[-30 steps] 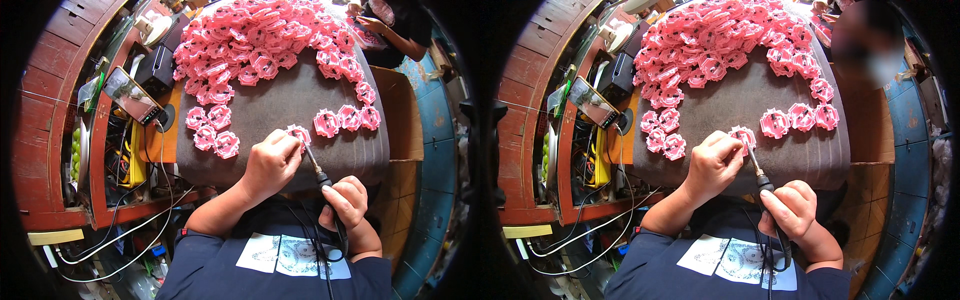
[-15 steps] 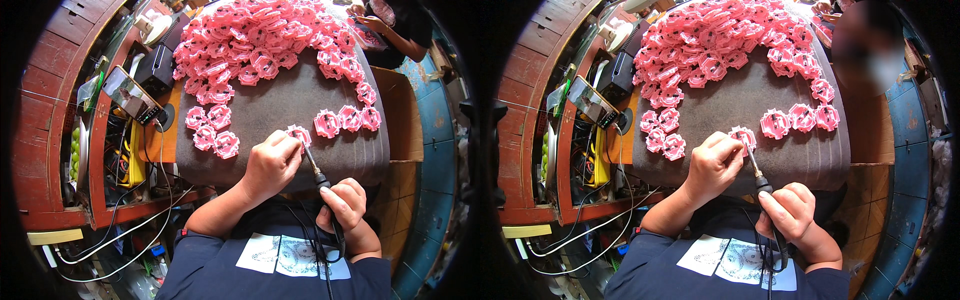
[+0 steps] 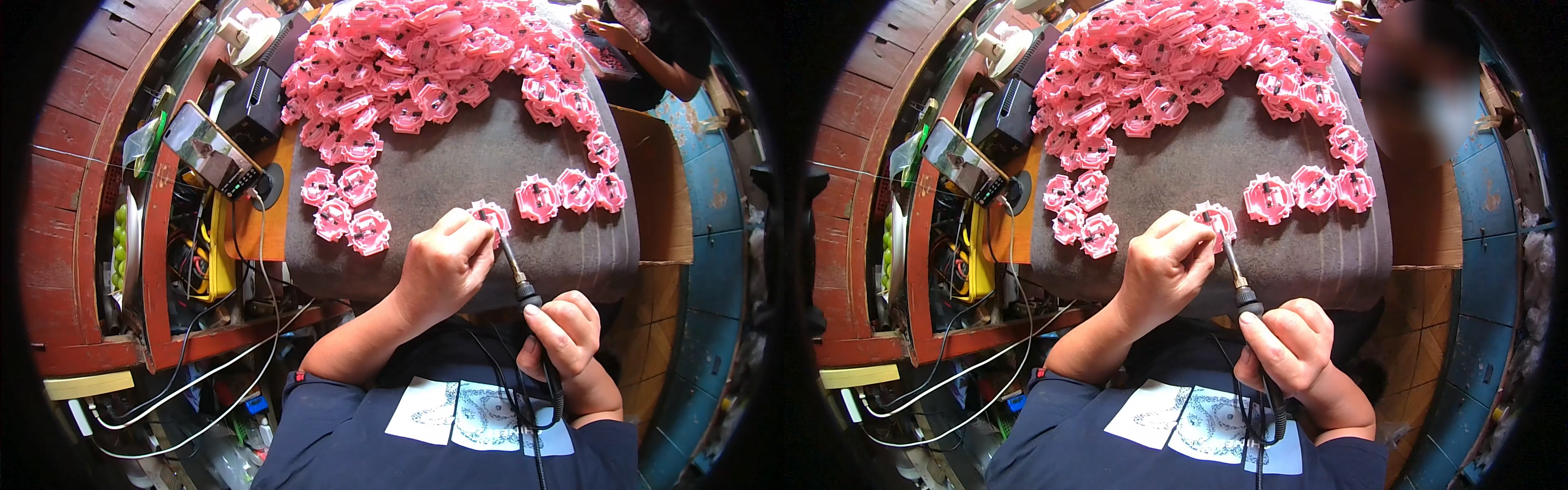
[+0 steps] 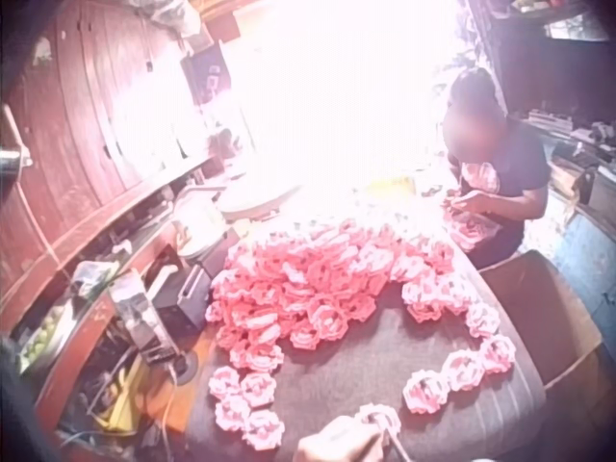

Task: The person uses a soldering iron to apply heat to small pink plastic components arranged on a work surface. They pick up individual pieces, apply the soldering tip to specific areas, and place the finished pieces into a cardboard box. A second person is visible in the background performing a similar task.

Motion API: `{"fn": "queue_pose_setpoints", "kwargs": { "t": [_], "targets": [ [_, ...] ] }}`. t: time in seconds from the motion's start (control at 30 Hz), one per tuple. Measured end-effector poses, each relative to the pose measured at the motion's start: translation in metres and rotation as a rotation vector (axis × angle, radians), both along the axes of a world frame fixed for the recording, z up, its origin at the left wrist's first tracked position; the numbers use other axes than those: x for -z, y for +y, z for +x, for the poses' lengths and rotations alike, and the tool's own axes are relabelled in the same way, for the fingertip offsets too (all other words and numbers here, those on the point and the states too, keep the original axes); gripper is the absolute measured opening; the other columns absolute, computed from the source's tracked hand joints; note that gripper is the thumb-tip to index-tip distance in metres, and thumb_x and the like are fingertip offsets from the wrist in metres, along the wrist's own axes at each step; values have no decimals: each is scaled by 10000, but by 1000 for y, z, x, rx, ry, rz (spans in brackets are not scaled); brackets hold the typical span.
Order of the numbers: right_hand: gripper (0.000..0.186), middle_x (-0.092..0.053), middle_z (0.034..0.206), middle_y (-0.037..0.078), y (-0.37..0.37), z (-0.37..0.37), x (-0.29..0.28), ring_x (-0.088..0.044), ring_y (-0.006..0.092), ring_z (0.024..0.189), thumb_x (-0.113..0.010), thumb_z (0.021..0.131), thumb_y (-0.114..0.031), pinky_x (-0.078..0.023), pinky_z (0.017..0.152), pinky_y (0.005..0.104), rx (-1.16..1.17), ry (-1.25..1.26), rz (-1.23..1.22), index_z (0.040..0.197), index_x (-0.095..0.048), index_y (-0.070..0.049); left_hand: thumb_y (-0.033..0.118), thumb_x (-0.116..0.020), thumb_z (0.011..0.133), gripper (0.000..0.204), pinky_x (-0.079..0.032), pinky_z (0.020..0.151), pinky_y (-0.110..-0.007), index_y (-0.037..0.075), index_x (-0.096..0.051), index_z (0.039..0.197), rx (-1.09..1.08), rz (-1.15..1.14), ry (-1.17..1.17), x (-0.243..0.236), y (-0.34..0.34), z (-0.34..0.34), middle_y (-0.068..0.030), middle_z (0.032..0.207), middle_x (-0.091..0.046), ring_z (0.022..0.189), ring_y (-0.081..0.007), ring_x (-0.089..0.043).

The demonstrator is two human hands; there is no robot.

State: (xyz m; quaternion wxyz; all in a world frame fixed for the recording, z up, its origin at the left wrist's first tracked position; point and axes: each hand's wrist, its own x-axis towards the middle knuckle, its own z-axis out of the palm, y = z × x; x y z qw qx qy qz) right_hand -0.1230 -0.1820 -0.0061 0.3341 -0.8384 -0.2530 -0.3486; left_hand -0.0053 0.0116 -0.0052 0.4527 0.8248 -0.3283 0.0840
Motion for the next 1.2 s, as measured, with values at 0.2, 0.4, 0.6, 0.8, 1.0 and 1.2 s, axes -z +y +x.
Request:
{"fn": "queue_pose_setpoints", "kwargs": {
  "t": [0.2, 0.4, 0.6, 0.8, 1.0, 1.2],
  "targets": [
    [331, -626, 844, 97, -4, 3, -4, -596, 267, 675, -685, 828, -47, -523, 615, 380, 16, -16, 60, 1149, -701, 33, -8, -776, 873, 99, -553, 645, -377, 20, -730, 956, -3, -25, -19, -2, -3, -1, -133, 857, -685, 736, -296, -694],
    [406, -607, 1226, 272, -4, -7, 26, -632, 371, 1047, -659, 1047, -157, -533, 911, 480, 233, 64, 119, 1401, -568, 18, 42, -760, 878, 89, -582, 725, -432, 24, -690, 930, 11, 3, -80, 0, 0, 1, -142, 875, -672, 859, -346, -686],
    [317, -718, 971, 180, -9, 16, 30, -668, 284, 777, -651, 1042, -69, -545, 717, 415, 92, 168, 153, 1342, -602, 22, 53, -745, 890, 91, -569, 676, -431, 40, -662, 925, -8, -27, -102, 0, 1, 0, -125, 864, -609, 807, -338, -668],
    [348, -735, 1110, 175, 5, 44, 24, -631, 284, 754, -680, 960, 23, -542, 728, 406, 136, 120, 114, 1297, -597, 5, 68, -746, 897, 96, -577, 671, -420, 47, -679, 962, -21, -27, -107, 7, -2, -1, -117, 875, -618, 810, -326, -681],
    [466, -702, 1264, 216, 9, 52, 30, -622, 284, 821, -690, 917, 5, -539, 797, 410, 144, 155, 135, 1361, -548, 10, 79, -741, 907, 98, -583, 691, -425, 42, -680, 974, -13, -22, -97, 8, -2, -2, -125, 891, -631, 825, -334, -687],
    [452, -698, 1276, 217, 9, 53, 32, -613, 291, 825, -672, 923, -3, -533, 798, 418, 142, 144, 130, 1357, -548, 9, 81, -735, 907, 103, -584, 697, -432, 39, -679, 983, -10, -26, -86, 6, -2, -2, -133, 905, -638, 828, -341, -688]
  ]
}}
